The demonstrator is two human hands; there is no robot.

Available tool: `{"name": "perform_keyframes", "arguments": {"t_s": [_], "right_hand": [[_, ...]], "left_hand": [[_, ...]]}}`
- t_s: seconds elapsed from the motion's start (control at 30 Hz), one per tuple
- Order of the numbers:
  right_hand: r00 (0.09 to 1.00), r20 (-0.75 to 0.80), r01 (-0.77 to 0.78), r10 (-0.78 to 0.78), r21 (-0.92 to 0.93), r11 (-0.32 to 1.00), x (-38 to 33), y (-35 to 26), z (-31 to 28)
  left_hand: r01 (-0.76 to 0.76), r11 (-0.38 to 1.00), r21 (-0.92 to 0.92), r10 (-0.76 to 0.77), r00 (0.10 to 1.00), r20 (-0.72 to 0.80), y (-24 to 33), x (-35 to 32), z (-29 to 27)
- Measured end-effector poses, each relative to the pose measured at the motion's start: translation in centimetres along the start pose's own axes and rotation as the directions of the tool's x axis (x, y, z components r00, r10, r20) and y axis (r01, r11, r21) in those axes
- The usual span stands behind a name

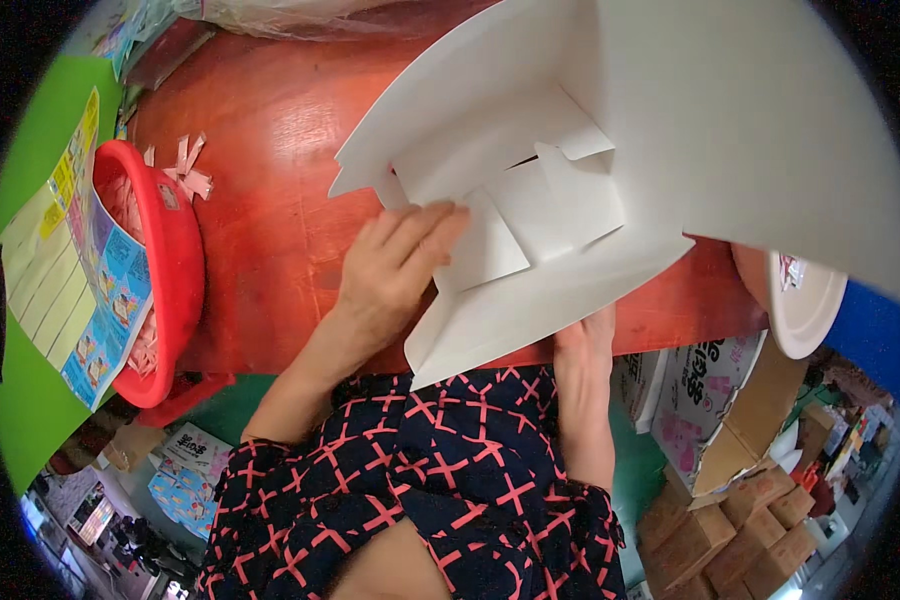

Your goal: Assembling a cardboard product box and filling it with small packaged toy sets.

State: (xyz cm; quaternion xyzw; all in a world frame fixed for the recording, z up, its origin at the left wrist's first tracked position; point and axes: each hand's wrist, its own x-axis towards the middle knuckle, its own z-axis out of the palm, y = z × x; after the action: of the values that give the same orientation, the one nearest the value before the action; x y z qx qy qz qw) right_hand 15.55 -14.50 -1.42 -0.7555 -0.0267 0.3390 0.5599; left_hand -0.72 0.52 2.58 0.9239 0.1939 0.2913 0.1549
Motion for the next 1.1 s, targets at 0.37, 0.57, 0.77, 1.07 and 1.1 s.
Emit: {"name": "perform_keyframes", "arguments": {"t_s": [0.37, 0.57, 0.77, 1.07, 1.1], "right_hand": [[0.924, 0.265, -0.376, 0.275, 0.757, 0.534, 1.9, 1.5, 0.3], [0.926, 0.104, -0.326, 0.362, 0.703, 0.632, -1.6, -4.6, 2.6], [0.883, 0.449, -0.468, 0.136, 0.825, 0.316, 1.3, -0.3, 1.0], [0.998, 0.058, -0.031, 0.021, 0.181, 0.983, -1.8, -1.8, 1.5], [0.977, 0.205, -0.162, 0.054, 0.559, 0.813, -0.6, 0.2, 0.2]], "left_hand": [[0.132, 0.99, -0.045, -0.133, 0.991, -0.022, -1.1, 1.4, 0.8], [0.081, 0.996, -0.021, -0.082, 0.996, -0.04, -0.9, 1.7, 0.8], [0.081, 0.993, -0.088, -0.091, 0.989, -0.113, -1.4, 0.8, 1.5], [0.199, 0.953, -0.227, -0.213, 0.976, -0.036, -1.9, 0.6, 0.7], [0.134, 0.97, -0.202, -0.143, 0.989, -0.03, -1.9, 0.8, 0.8]]}}
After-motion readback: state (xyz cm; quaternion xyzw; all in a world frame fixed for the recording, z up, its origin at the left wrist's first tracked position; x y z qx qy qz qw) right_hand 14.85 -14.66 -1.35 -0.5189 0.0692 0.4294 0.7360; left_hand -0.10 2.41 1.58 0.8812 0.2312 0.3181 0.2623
